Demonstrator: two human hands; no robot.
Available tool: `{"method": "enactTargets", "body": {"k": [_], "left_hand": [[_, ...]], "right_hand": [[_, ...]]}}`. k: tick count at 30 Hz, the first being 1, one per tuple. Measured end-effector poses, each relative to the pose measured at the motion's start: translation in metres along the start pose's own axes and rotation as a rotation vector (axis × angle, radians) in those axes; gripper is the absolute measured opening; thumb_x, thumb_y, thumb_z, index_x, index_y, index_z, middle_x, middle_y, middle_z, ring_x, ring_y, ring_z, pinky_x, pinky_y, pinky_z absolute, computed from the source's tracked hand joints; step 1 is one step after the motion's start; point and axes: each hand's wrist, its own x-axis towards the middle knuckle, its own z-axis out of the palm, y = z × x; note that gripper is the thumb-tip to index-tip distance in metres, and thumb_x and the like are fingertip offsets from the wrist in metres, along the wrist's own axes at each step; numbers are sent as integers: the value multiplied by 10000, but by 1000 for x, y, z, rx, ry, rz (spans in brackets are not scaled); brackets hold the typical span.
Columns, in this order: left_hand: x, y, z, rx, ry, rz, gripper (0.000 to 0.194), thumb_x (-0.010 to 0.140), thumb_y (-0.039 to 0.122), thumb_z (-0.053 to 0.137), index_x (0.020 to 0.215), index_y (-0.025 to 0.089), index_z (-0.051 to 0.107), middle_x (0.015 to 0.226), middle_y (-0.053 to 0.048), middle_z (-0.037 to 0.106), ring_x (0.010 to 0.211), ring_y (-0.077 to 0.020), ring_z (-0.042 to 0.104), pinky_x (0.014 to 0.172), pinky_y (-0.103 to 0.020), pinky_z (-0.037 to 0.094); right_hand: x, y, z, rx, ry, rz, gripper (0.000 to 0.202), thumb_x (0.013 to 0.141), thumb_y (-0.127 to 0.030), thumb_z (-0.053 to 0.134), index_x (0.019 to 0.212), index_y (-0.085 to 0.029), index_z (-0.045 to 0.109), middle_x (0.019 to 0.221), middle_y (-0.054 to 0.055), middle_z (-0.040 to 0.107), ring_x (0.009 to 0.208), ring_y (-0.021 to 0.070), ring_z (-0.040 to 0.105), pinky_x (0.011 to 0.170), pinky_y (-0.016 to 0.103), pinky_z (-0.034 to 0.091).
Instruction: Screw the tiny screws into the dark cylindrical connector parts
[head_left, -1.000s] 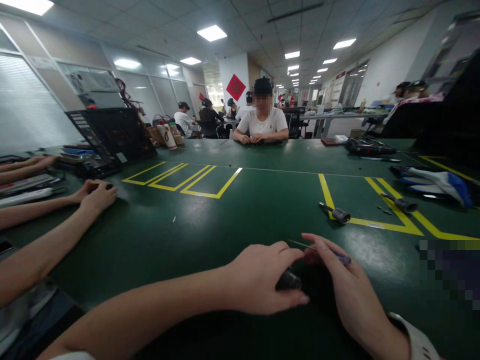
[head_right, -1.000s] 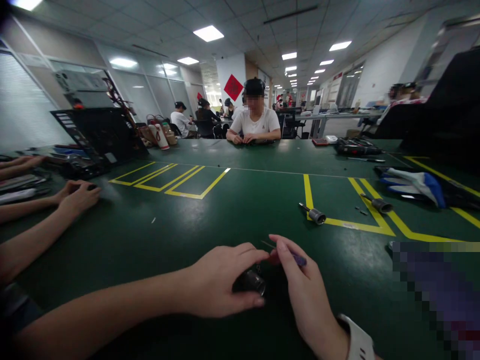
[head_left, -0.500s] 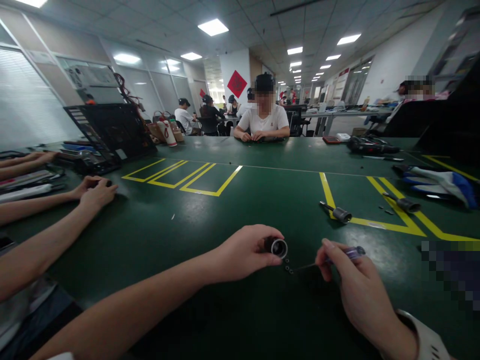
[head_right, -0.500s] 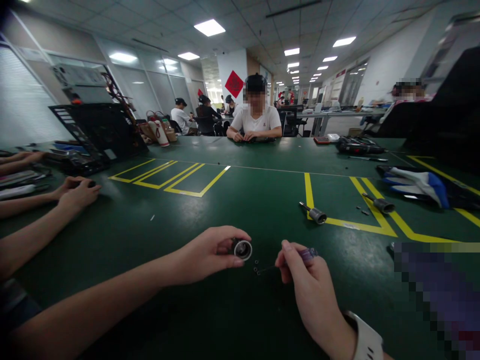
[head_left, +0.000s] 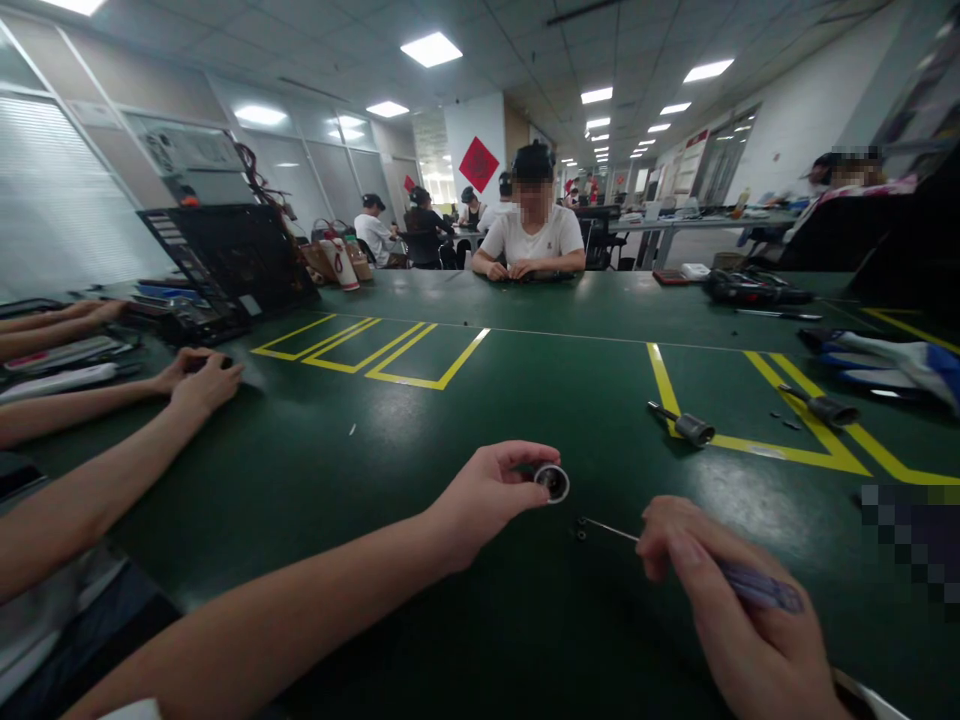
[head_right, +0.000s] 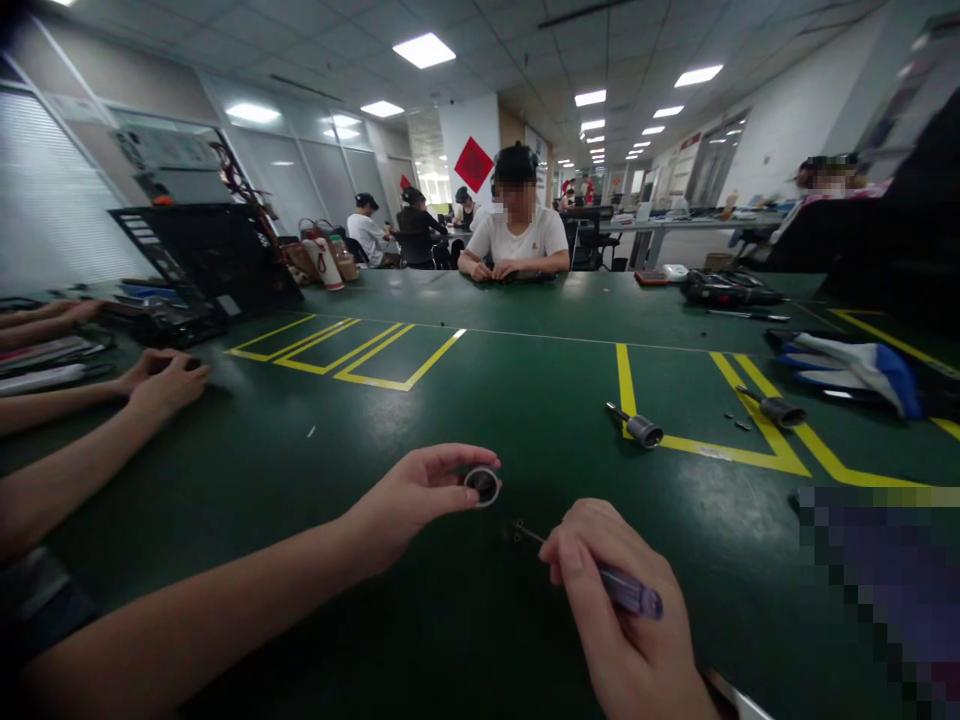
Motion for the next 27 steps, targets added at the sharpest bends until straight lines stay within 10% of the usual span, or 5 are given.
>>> {"method": "enactTargets", "body": {"k": [5,14,27], "left_hand": [[-1,-5,2,18,-10,28,377,685,65,640,1051,150,609,1012,-72,663,914,-175,630,891,-371,461],[-1,-1,3,71,23,22,404,698,49,623,1091,129,573,999,-86,665,898,-177,639,902,-397,469],[-3,-12,11,92,2,-70,404,726,28,596,1116,121,545,981,-95,651,888,-200,644,805,-413,537]], "right_hand": [[-3,-7,-1,0,-69,-96,190,897,-197,424,767,-229,558,689,-4,579,702,154,585,609,266,455],[4,6,7,-78,-139,272,305,878,-382,439,696,-204,608,589,-2,588,552,149,573,478,242,444],[8,-2,12,-55,-210,332,351,845,-411,431,621,-201,600,571,10,594,527,152,567,471,248,445]]}}
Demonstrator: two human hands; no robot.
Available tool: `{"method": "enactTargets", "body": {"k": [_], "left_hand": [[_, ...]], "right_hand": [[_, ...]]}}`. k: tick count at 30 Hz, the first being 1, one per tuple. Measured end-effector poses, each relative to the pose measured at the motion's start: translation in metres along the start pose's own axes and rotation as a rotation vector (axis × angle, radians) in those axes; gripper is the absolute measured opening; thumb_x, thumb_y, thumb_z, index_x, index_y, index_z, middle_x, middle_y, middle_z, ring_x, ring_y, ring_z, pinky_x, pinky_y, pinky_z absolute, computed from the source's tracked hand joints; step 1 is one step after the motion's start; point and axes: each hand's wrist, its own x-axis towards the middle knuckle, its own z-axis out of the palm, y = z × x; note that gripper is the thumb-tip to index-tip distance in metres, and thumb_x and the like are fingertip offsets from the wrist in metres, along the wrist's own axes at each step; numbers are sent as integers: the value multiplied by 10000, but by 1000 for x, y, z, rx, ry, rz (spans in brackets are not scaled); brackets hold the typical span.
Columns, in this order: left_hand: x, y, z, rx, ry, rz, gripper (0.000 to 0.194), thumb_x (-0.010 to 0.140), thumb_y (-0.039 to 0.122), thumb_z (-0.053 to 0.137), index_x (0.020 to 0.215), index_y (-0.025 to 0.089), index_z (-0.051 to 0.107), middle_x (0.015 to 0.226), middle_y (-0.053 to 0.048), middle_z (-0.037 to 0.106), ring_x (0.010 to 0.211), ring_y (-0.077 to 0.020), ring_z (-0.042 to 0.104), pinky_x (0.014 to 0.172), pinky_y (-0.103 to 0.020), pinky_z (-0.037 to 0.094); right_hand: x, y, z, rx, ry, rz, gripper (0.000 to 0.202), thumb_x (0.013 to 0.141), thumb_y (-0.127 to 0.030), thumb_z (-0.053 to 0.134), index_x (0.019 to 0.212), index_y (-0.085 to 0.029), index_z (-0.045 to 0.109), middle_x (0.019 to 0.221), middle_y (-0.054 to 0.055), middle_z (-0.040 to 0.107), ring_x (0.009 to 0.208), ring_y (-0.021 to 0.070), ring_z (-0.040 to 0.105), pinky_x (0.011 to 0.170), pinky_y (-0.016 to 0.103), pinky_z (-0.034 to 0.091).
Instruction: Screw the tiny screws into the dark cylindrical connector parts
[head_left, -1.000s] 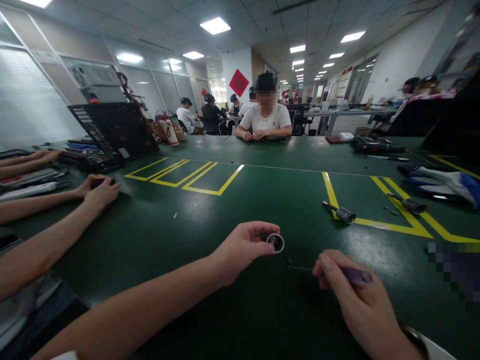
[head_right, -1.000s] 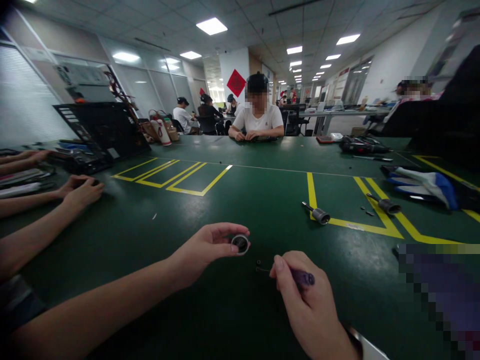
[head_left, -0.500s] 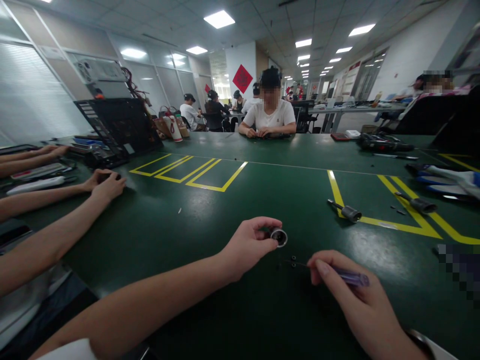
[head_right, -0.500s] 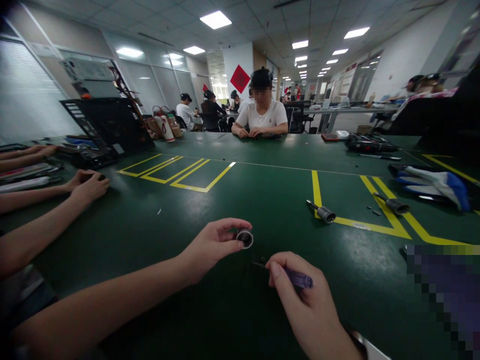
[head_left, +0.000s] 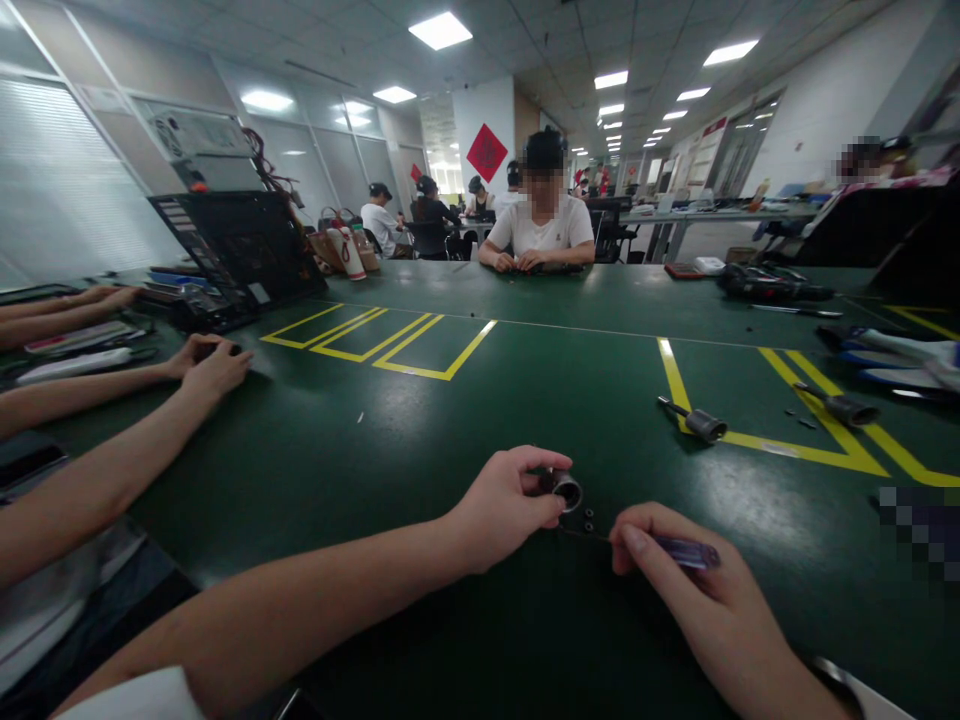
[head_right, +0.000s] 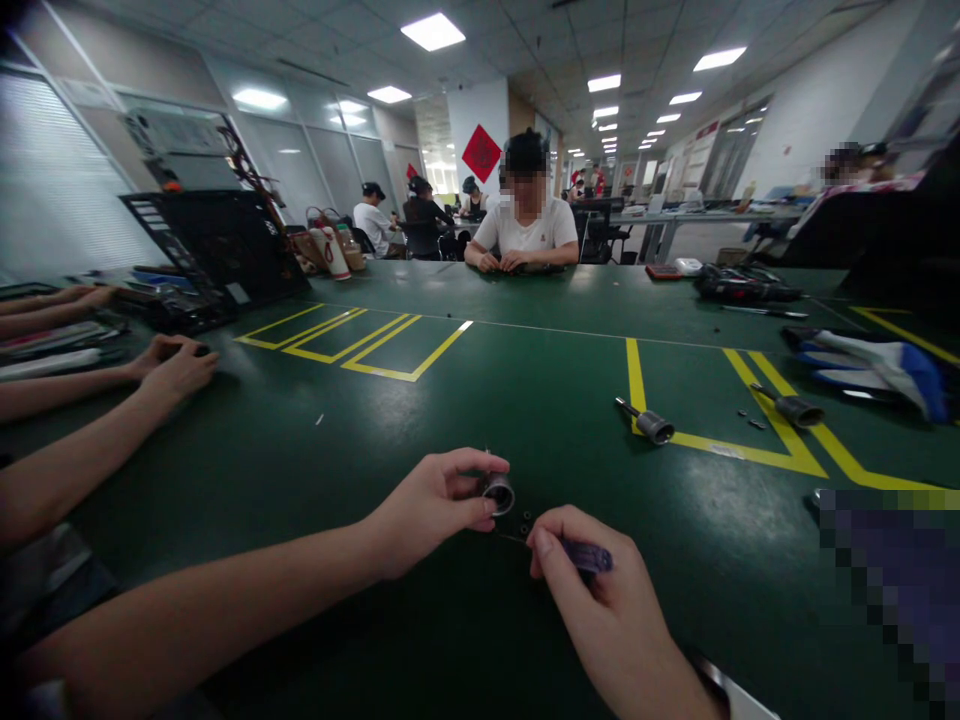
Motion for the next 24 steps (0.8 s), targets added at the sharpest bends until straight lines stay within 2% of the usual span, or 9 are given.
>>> {"method": "enactTargets", "body": {"k": [8,13,17,24], "left_hand": [[-1,4,1,-53,26,-40,410,719,11,602,1112,118,553,950,-92,660,843,-192,656,799,-414,539],[0,2,-4,-65,35,36,413,706,38,634,1103,134,576,982,-81,673,909,-179,647,911,-397,482],[-1,0,-6,-69,23,84,401,713,73,638,1103,153,587,1035,-83,665,964,-190,633,924,-398,466],[-3,1,0,-69,49,93,392,695,79,637,1077,146,584,924,-71,681,855,-185,654,842,-386,489]], "right_hand": [[-2,5,1,24,24,-38,306,853,-386,457,664,-204,614,607,6,617,568,155,597,509,250,468],[-6,3,-6,26,146,-112,280,868,-355,468,686,-213,626,616,11,626,579,158,613,466,227,466],[-9,2,-10,-3,229,-244,186,876,-285,470,800,-226,630,695,18,645,660,168,634,525,234,490],[-7,-5,-4,-88,122,-420,105,859,-177,478,855,-218,574,754,25,621,683,157,610,579,251,503]]}}
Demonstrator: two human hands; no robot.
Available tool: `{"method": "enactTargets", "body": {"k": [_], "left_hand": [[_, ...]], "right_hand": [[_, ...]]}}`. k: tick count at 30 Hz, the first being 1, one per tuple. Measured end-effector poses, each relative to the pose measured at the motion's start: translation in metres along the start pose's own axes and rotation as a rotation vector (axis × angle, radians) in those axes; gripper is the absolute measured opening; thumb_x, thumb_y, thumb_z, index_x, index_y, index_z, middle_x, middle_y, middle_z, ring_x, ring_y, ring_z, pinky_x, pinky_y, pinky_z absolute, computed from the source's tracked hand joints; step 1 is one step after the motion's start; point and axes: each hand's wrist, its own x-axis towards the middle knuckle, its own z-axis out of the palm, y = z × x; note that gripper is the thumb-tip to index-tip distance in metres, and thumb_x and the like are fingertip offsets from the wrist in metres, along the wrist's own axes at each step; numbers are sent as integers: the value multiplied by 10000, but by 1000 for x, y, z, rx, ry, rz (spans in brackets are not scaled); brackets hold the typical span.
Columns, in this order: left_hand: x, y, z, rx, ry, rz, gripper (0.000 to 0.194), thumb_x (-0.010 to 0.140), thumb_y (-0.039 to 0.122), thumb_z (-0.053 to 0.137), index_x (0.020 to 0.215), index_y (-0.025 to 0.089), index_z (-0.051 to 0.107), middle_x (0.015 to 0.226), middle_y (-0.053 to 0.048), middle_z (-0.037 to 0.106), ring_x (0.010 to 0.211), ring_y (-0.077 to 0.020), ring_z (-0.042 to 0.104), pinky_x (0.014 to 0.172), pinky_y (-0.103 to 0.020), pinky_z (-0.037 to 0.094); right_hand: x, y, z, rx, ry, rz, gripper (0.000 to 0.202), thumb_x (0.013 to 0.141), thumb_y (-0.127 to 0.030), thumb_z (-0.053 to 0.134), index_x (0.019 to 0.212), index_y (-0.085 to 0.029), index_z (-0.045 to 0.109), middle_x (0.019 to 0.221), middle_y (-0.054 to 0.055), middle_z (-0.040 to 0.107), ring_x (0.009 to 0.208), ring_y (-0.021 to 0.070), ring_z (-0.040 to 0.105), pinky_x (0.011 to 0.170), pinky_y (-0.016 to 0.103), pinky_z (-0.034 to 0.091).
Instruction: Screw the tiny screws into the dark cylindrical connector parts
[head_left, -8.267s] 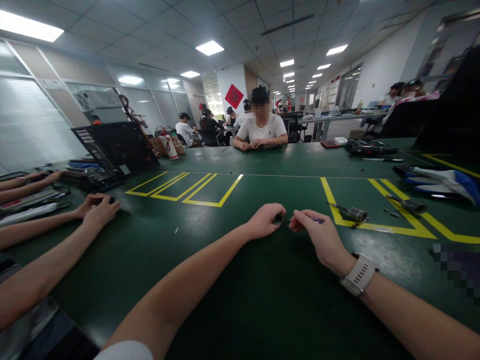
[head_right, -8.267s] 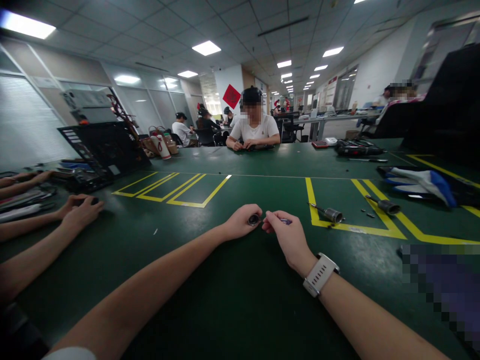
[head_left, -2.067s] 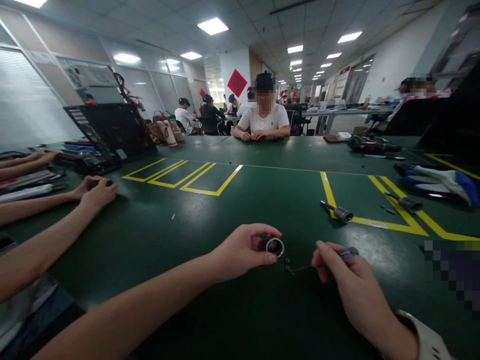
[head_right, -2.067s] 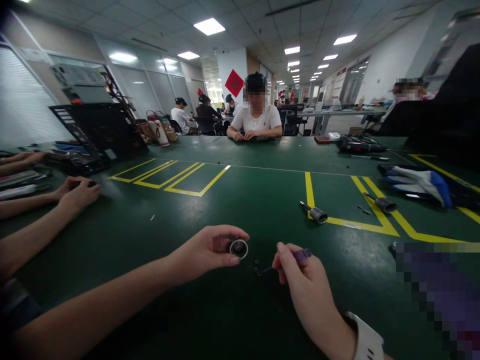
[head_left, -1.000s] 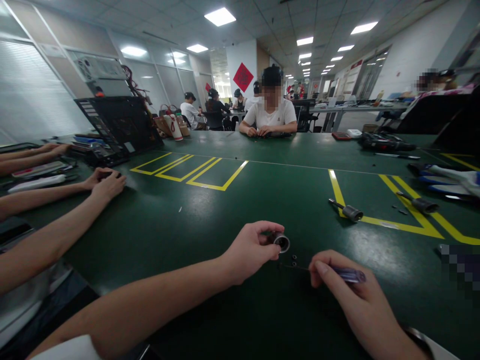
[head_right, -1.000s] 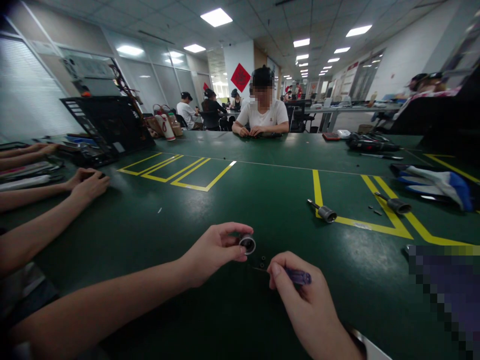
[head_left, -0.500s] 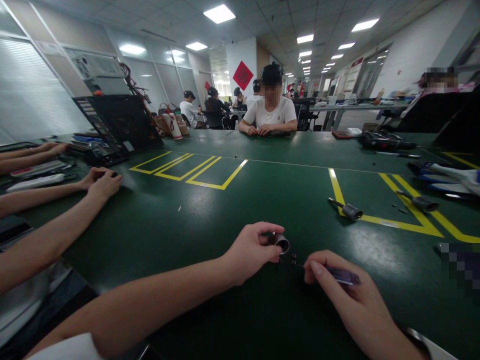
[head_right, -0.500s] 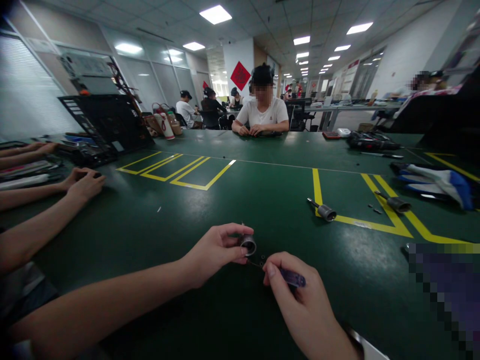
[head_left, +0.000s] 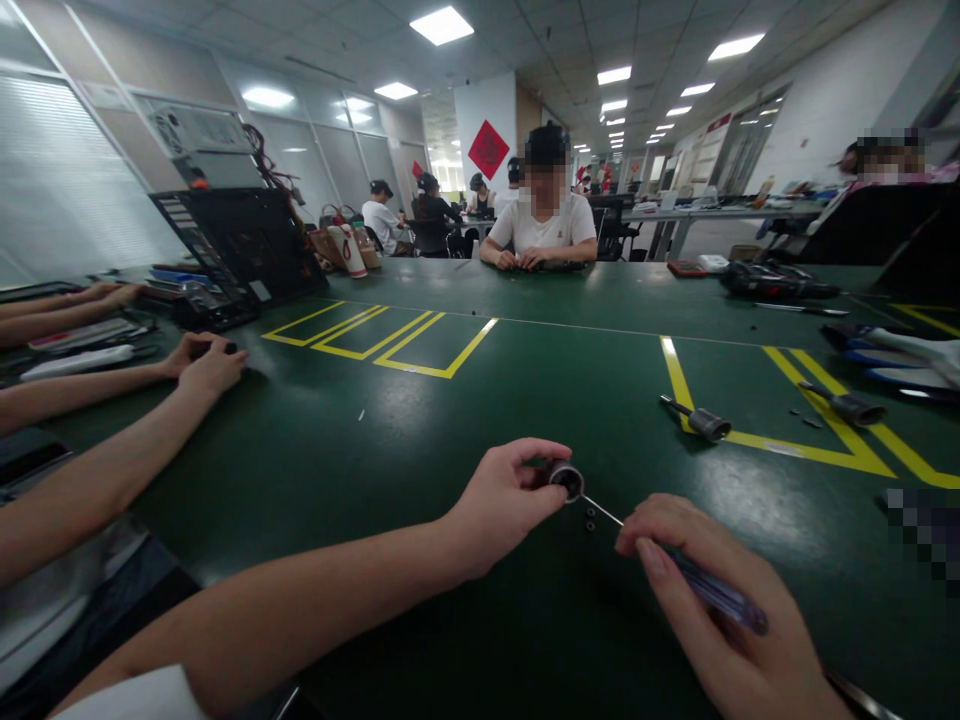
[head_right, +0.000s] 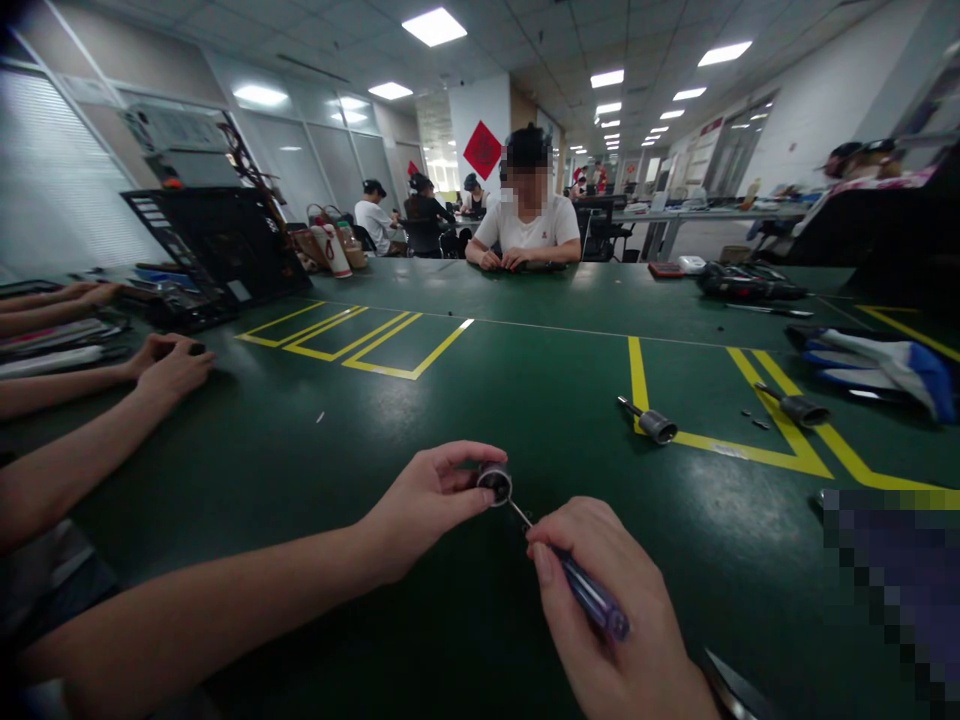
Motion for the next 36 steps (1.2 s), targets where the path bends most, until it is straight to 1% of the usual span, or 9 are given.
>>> {"method": "enactTargets", "body": {"k": [6,10,15,21,25,28,31,36], "left_hand": [[1,-5,1,-3,16,54,308,689,103,642,991,138,591,840,-48,685,790,-162,657,782,-338,501],[2,-6,1,18,39,70,292,690,100,634,977,138,593,820,-43,685,767,-158,658,756,-325,509],[2,-5,0,21,39,71,275,705,116,626,977,134,595,833,-51,686,776,-163,657,773,-338,512],[2,-5,0,29,27,76,276,700,106,612,975,127,596,828,-57,686,781,-171,660,784,-356,512],[1,-4,1,39,34,69,279,697,99,612,974,127,597,836,-59,687,794,-174,661,793,-352,511],[2,-5,0,35,22,80,272,706,109,612,977,132,596,837,-57,685,790,-170,661,787,-349,513],[3,-7,-1,32,12,93,264,712,129,614,976,134,597,837,-58,684,782,-170,661,774,-348,515],[5,-9,0,45,40,89,271,690,121,619,961,129,603,791,-59,686,734,-172,661,748,-354,519]], "right_hand": [[1,-3,3,-98,-21,-150,171,820,-128,500,950,-219,566,789,38,631,731,175,616,638,286,522],[1,-5,3,-155,-41,-215,214,799,-121,519,981,-226,559,807,41,644,756,192,627,683,320,524],[2,-8,-1,-166,-43,-229,218,796,-104,510,972,-224,551,776,36,635,718,184,621,657,315,519],[-1,-4,1,-223,-72,-289,258,779,-107,531,1012,-218,534,825,39,650,781,194,630,743,341,508],[-1,-6,1,-252,-85,-301,252,780,-105,526,1007,-215,530,834,42,665,780,196,637,729,335,513],[-1,-7,0,-255,-95,-321,248,771,-97,529,990,-213,533,794,35,659,747,187,636,721,329,516],[0,-9,0,-257,-78,-333,251,766,-90,526,985,-212,539,762,28,652,730,184,635,730,334,514],[3,-10,1,-253,-24,-348,232,774,-75,500,963,-189,569,769,33,668,714,171,638,706,313,522]]}}
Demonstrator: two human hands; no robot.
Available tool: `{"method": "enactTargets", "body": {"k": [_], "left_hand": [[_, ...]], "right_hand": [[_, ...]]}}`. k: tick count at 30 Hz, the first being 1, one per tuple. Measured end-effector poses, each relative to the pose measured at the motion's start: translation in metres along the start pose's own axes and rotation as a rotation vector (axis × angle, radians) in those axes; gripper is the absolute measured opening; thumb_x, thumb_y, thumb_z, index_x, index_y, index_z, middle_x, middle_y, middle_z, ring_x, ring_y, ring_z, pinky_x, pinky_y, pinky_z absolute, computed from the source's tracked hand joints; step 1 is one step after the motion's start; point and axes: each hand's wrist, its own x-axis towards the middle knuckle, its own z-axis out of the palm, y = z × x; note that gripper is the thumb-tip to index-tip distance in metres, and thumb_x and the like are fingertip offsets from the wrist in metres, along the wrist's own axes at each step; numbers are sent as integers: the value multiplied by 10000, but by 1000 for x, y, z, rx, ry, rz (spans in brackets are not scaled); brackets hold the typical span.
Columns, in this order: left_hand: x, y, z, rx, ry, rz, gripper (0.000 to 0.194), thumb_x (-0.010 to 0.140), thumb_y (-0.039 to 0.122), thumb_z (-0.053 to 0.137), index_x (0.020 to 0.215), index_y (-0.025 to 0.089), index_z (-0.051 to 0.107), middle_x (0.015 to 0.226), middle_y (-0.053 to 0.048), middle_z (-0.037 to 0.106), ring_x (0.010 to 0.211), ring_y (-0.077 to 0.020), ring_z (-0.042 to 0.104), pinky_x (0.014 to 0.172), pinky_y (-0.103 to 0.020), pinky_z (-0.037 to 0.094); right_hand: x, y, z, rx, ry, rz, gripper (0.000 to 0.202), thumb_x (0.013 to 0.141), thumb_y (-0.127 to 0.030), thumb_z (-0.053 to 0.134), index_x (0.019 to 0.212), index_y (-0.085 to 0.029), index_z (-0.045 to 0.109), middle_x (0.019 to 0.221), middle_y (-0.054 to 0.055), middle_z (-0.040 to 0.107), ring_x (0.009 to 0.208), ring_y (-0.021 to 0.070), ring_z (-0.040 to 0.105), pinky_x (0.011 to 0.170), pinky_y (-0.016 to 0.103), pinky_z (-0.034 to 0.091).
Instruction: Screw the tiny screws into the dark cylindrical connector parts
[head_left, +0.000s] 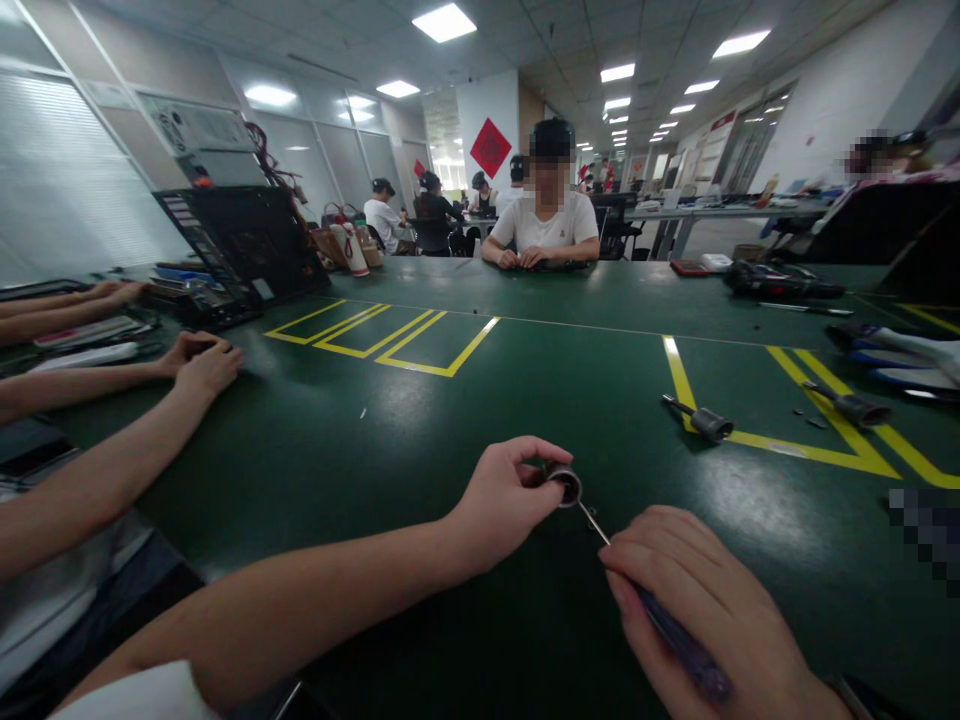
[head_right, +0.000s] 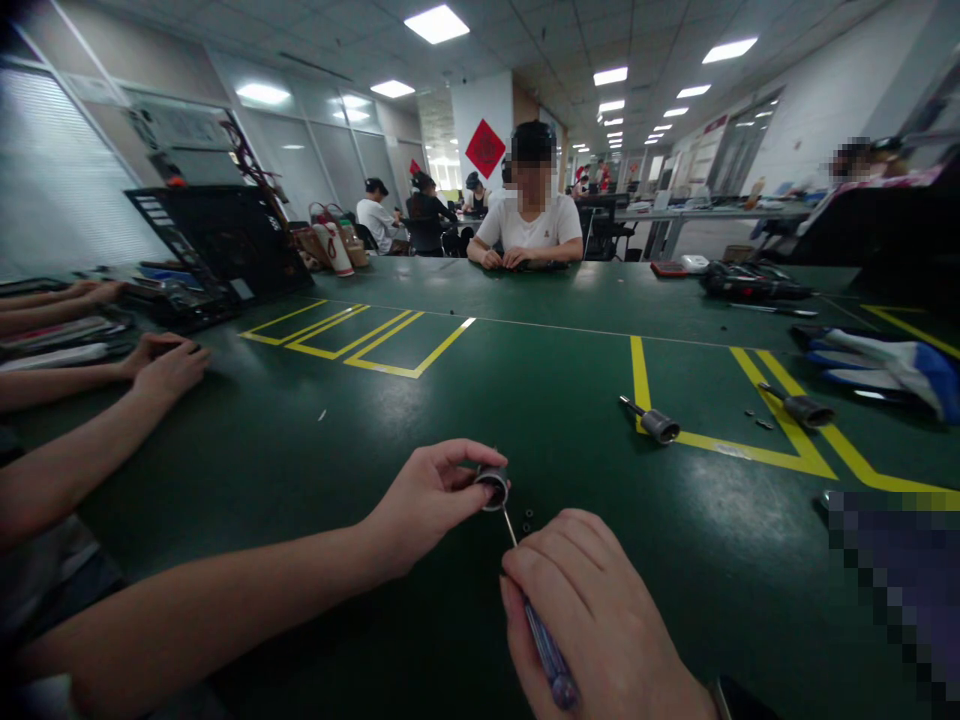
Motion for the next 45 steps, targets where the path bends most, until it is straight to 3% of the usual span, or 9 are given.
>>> {"method": "enactTargets", "body": {"k": [21,25,28,31,35,40,45], "left_hand": [[2,-5,-1,-17,-28,6,248,708,121,617,956,126,608,813,-69,694,763,-185,671,769,-378,527],[3,-4,-5,-17,-50,9,250,733,116,605,982,141,608,886,-68,685,829,-185,664,791,-372,526],[3,3,-6,17,-18,-44,295,720,86,611,1009,141,606,947,-79,672,884,-191,648,829,-384,510],[2,10,-6,-15,-2,-55,355,690,44,619,1031,141,602,994,-76,662,915,-179,631,882,-379,482],[3,12,-6,-77,-2,-32,376,683,40,632,1041,148,590,1068,-69,640,944,-165,622,909,-358,465],[1,16,-5,-65,2,-53,331,688,49,640,1004,129,582,1044,-79,640,916,-164,628,883,-352,475],[1,17,-4,-101,-3,-45,338,664,46,662,987,126,604,1025,-78,651,908,-169,632,884,-362,475]], "right_hand": [[0,-4,-1,-17,4,-44,236,758,-42,482,915,-200,561,715,23,659,686,179,642,701,321,517],[-4,-3,-7,77,94,145,170,800,-92,479,843,-237,556,687,4,639,679,181,636,697,324,501],[-6,6,-10,140,124,397,206,857,-206,453,670,-233,534,619,-6,597,585,155,600,545,265,473],[-7,19,-8,149,65,634,298,873,-324,442,623,-223,569,544,-15,575,499,140,567,443,235,433],[-6,27,-1,173,-24,755,353,861,-414,428,625,-217,601,537,-8,586,524,155,583,454,245,435],[-3,25,0,148,-63,738,354,849,-392,419,588,-217,583,524,-11,586,501,149,575,460,250,429],[-4,22,0,94,-82,569,302,858,-317,441,604,-215,568,550,-12,582,494,138,553,454,247,419]]}}
